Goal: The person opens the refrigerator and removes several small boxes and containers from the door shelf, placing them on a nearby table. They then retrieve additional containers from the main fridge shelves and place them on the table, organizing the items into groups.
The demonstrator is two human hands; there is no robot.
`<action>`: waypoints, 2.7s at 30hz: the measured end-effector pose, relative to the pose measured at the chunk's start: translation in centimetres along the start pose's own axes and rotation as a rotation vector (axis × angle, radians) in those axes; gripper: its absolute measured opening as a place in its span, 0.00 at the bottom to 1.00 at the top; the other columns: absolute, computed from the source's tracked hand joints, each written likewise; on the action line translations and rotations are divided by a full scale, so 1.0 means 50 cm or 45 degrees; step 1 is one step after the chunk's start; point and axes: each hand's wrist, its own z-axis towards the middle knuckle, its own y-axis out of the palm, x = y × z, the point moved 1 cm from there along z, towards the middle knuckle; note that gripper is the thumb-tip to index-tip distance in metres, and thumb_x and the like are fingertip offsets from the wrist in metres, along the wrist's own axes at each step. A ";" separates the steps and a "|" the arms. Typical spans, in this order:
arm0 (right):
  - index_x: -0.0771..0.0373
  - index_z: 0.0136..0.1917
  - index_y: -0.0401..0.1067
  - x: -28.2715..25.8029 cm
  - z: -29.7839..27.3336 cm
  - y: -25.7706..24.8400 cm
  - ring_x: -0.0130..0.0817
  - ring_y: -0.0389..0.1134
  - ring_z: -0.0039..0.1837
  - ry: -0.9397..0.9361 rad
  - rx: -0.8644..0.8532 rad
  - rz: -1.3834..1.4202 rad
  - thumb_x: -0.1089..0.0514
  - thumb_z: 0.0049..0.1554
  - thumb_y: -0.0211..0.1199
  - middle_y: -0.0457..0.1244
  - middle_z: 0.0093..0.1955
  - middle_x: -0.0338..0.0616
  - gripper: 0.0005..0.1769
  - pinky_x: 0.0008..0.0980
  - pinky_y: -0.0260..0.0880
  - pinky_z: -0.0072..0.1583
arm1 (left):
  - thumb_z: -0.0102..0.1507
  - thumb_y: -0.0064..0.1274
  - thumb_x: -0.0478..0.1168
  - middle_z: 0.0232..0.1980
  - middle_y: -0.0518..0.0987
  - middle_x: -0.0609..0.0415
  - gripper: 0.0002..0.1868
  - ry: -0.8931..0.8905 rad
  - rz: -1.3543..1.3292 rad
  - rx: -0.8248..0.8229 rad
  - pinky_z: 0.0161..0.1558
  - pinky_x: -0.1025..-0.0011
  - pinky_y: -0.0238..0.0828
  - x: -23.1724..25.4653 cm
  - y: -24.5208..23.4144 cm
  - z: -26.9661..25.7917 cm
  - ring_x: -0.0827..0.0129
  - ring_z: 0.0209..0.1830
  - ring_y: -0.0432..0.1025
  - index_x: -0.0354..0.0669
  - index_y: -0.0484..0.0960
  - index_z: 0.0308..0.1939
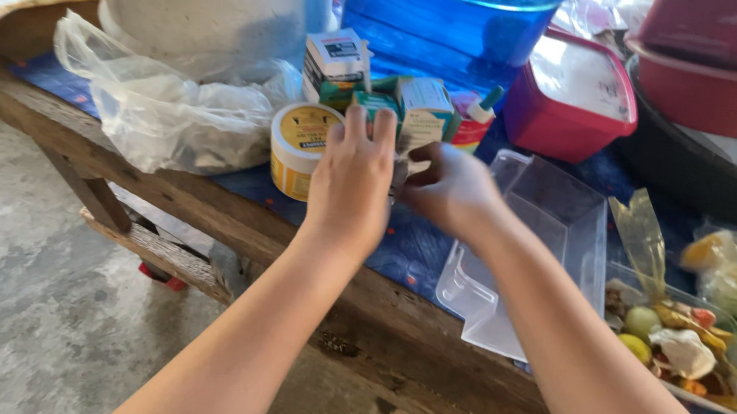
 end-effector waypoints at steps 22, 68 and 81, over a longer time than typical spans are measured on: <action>0.64 0.48 0.77 0.050 -0.278 -0.214 0.48 0.77 0.44 0.903 0.342 -0.667 0.48 0.56 0.59 0.73 0.44 0.53 0.18 0.42 0.79 0.51 | 0.53 0.48 0.24 0.59 0.76 0.44 0.31 0.260 -0.415 -0.427 0.57 0.57 0.71 0.039 0.097 -0.011 0.49 0.60 0.70 0.38 0.78 0.62; 0.61 0.56 0.70 -0.002 -0.406 -0.388 0.38 0.73 0.42 0.475 0.899 0.515 0.49 0.60 0.56 0.69 0.49 0.50 0.17 0.38 0.76 0.43 | 0.62 0.49 0.41 0.49 0.84 0.39 0.17 -0.154 -0.755 -0.566 0.54 0.60 0.75 0.311 0.186 0.140 0.49 0.53 0.78 0.41 0.85 0.52; 0.68 0.75 0.58 0.131 -0.511 -0.814 0.57 0.70 0.71 -0.080 1.025 1.005 0.42 0.63 0.39 0.63 0.73 0.62 0.37 0.58 0.71 0.63 | 0.68 0.46 0.47 0.53 0.81 0.35 0.27 0.215 -1.099 -0.475 0.57 0.62 0.69 0.817 0.422 0.221 0.48 0.57 0.74 0.30 0.75 0.64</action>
